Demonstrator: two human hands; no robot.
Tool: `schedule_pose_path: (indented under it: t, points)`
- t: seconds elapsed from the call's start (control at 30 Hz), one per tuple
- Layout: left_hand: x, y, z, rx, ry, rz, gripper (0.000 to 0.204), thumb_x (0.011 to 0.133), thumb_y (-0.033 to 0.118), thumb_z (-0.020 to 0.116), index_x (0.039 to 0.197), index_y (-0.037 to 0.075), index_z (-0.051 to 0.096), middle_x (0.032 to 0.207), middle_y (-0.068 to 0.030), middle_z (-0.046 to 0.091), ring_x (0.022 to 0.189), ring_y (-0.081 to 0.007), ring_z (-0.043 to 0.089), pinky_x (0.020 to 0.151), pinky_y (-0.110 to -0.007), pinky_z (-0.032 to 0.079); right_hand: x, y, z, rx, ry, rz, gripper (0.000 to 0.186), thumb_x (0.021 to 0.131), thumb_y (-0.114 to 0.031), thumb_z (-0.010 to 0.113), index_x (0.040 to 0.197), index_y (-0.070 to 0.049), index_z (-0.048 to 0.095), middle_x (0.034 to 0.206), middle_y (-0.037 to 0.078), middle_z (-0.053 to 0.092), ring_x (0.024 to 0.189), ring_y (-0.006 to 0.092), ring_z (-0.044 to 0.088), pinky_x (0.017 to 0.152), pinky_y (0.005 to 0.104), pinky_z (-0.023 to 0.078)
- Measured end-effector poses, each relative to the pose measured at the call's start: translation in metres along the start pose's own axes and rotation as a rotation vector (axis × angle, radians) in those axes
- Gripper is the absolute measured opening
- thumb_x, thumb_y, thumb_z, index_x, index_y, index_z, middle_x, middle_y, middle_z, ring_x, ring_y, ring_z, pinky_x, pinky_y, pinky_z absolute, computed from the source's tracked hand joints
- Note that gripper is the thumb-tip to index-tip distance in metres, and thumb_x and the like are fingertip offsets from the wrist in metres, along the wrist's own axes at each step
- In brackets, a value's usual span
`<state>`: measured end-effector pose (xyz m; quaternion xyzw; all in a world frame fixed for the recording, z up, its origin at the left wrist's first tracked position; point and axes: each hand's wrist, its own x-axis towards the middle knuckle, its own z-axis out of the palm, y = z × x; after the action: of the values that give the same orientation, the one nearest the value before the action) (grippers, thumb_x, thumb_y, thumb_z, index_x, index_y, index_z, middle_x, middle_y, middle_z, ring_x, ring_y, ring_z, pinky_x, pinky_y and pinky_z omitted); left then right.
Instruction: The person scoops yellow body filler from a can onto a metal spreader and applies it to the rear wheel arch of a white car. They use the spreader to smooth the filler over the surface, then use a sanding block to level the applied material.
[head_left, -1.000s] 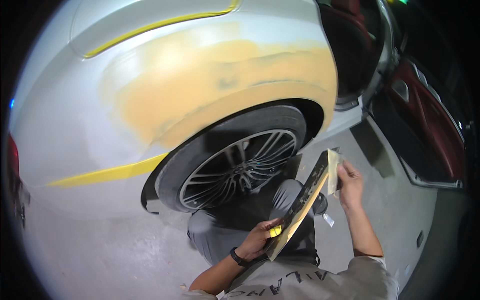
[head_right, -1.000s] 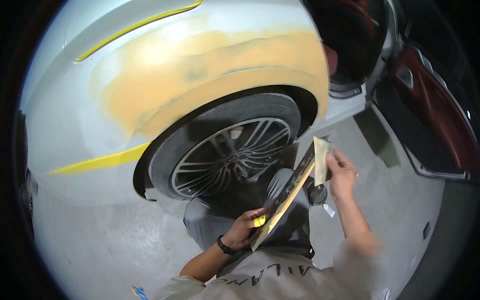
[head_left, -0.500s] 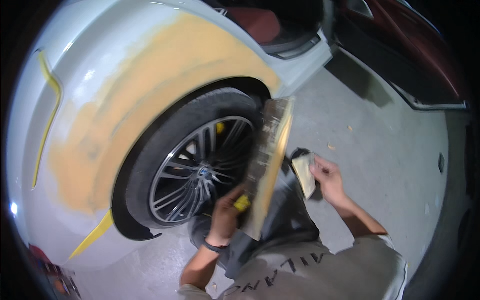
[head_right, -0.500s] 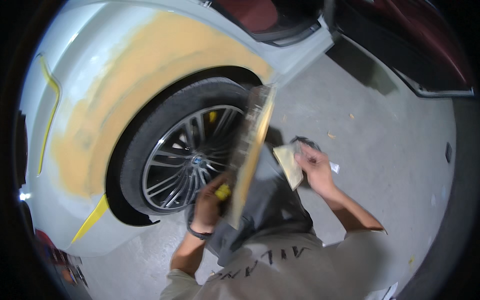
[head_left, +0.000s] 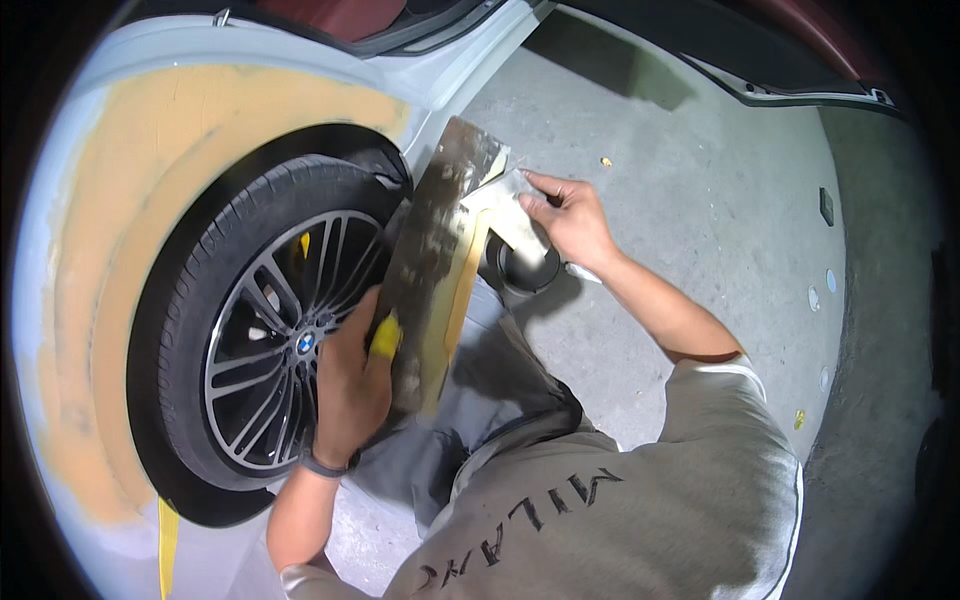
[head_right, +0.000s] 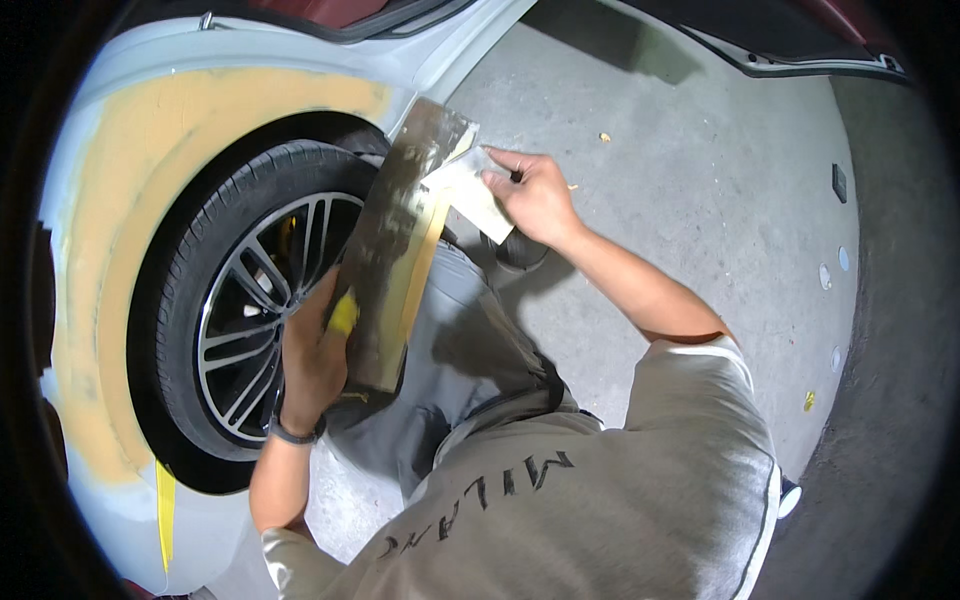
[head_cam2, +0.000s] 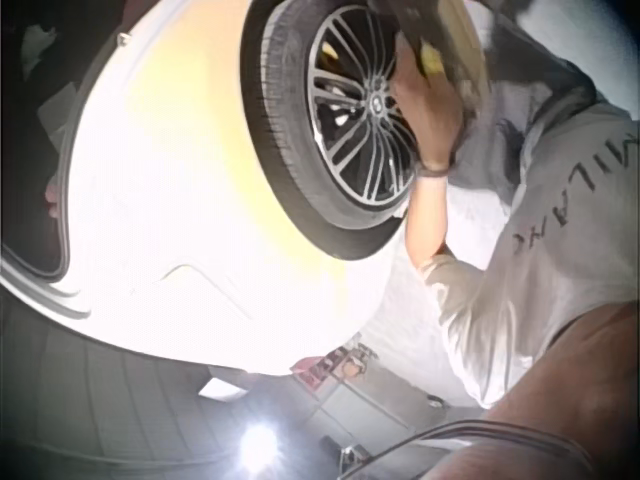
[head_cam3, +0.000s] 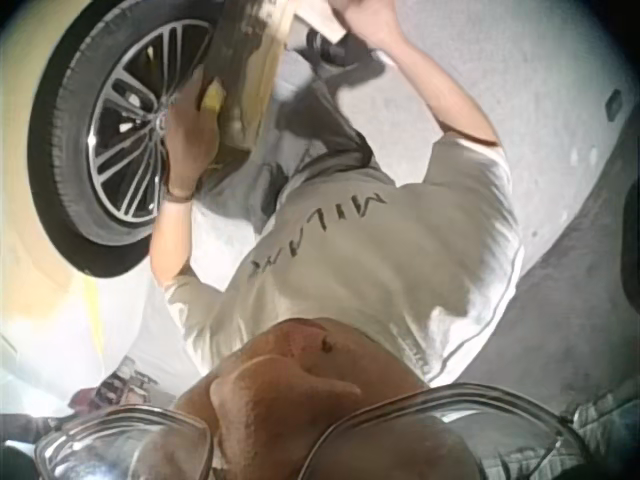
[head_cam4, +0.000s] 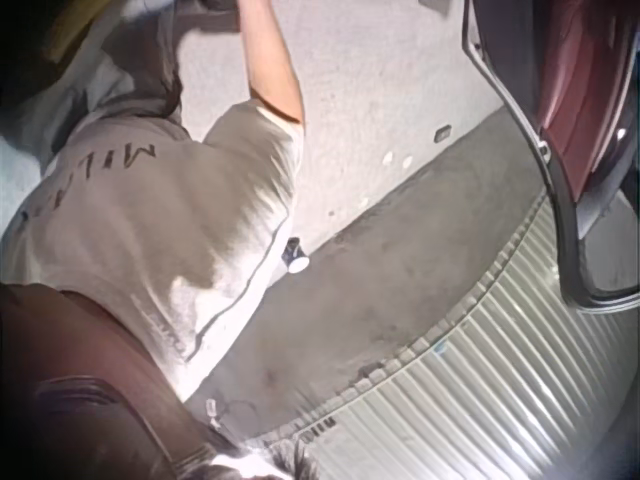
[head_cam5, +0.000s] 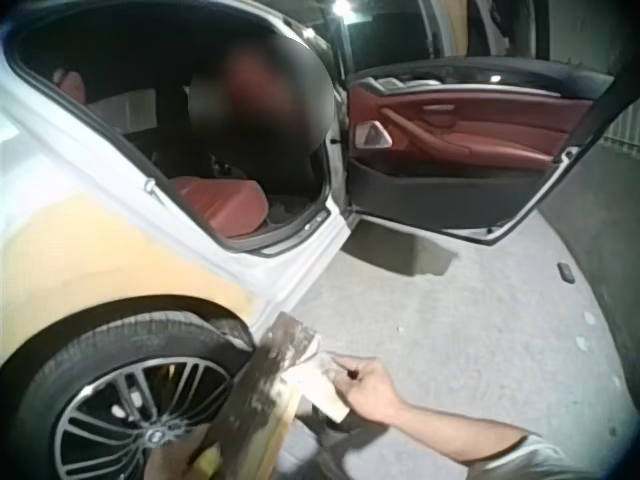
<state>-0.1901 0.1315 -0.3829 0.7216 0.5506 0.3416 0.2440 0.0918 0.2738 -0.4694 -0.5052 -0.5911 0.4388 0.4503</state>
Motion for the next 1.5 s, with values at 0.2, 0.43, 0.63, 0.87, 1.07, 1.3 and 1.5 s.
schedule_pose_path:
  t: [0.2, 0.43, 0.63, 0.87, 1.07, 1.3, 1.5]
  points:
    - [0.056, -0.024, 0.025, -0.047, -0.026, -0.129, 0.042, 0.087, -0.005, 0.049, 0.126, -0.010, 0.063, 0.103, -0.0345, 0.068, 0.101, -0.0494, 0.066, 0.088, -0.042, 0.053, -0.075, 0.011, 0.037, -0.003, -0.047, -0.082, 0.037, 0.099, -0.009, 0.073, 0.134, 0.002, 0.068, 0.114, 0.011, 0.078, 0.096, 0.0083, 0.064, 0.084, 0.0264, 0.054]
    - [0.040, -0.036, 0.024, -0.171, -0.008, -0.284, 0.035, 0.089, -0.001, 0.054, 0.121, -0.004, 0.070, 0.102, -0.0302, 0.072, 0.096, -0.0423, 0.072, 0.086, -0.043, 0.054, -0.087, -0.043, 0.013, 0.270, -0.270, 0.302, 0.042, 0.099, -0.004, 0.072, 0.139, 0.004, 0.063, 0.113, 0.006, 0.076, 0.094, 0.0078, 0.066, 0.086, 0.0259, 0.055]
    - [-0.023, -0.018, 0.036, -0.342, -0.146, -0.422, 0.029, 0.097, 0.006, 0.058, 0.124, 0.000, 0.068, 0.100, -0.0223, 0.073, 0.087, -0.0196, 0.064, 0.082, -0.035, 0.051, -0.015, -0.155, 0.028, 0.497, -0.493, -0.062, 0.036, 0.100, -0.004, 0.068, 0.135, 0.006, 0.064, 0.107, 0.004, 0.075, 0.090, 0.0100, 0.069, 0.083, 0.0258, 0.055]
    - [-0.080, -0.015, 0.042, -0.484, -0.079, -0.444, 0.039, 0.097, -0.003, 0.054, 0.135, -0.005, 0.064, 0.113, -0.0118, 0.074, 0.098, -0.0109, 0.059, 0.090, -0.027, 0.050, 0.048, -0.302, 0.132, -0.201, -0.046, -1.640, 0.043, 0.079, 0.012, 0.066, 0.119, -0.003, 0.075, 0.113, 0.014, 0.074, 0.101, 0.0329, 0.069, 0.087, 0.0398, 0.057]
    - [-0.094, -0.017, 0.040, -0.578, -0.061, -0.598, 0.041, 0.101, -0.003, 0.053, 0.141, -0.006, 0.060, 0.117, -0.0062, 0.072, 0.101, -0.0076, 0.059, 0.090, -0.023, 0.048, 0.039, -0.302, 0.152, -0.490, 0.000, -1.645, 0.034, 0.086, -0.001, 0.060, 0.116, -0.010, 0.074, 0.116, 0.002, 0.073, 0.113, 0.0228, 0.065, 0.096, 0.0403, 0.045]
    - [-0.090, -0.025, 0.046, -0.523, -0.130, -0.591, 0.038, 0.105, 0.003, 0.056, 0.143, -0.003, 0.060, 0.114, -0.0018, 0.071, 0.094, -0.0061, 0.059, 0.085, -0.021, 0.050, 0.056, -0.317, 0.163, -0.328, 0.082, -1.679, 0.041, 0.081, 0.003, 0.067, 0.120, -0.009, 0.075, 0.117, 0.005, 0.074, 0.109, 0.0279, 0.065, 0.093, 0.0422, 0.049]
    - [-0.096, -0.036, 0.060, -0.728, -0.049, -0.541, 0.037, 0.106, 0.003, 0.056, 0.143, -0.002, 0.061, 0.115, -0.0018, 0.072, 0.097, -0.0049, 0.060, 0.085, -0.021, 0.050, 0.026, -0.282, 0.162, -0.359, -0.039, -1.603, 0.035, 0.083, 0.001, 0.065, 0.114, -0.013, 0.075, 0.112, -0.001, 0.074, 0.109, 0.0194, 0.064, 0.088, 0.0380, 0.042]
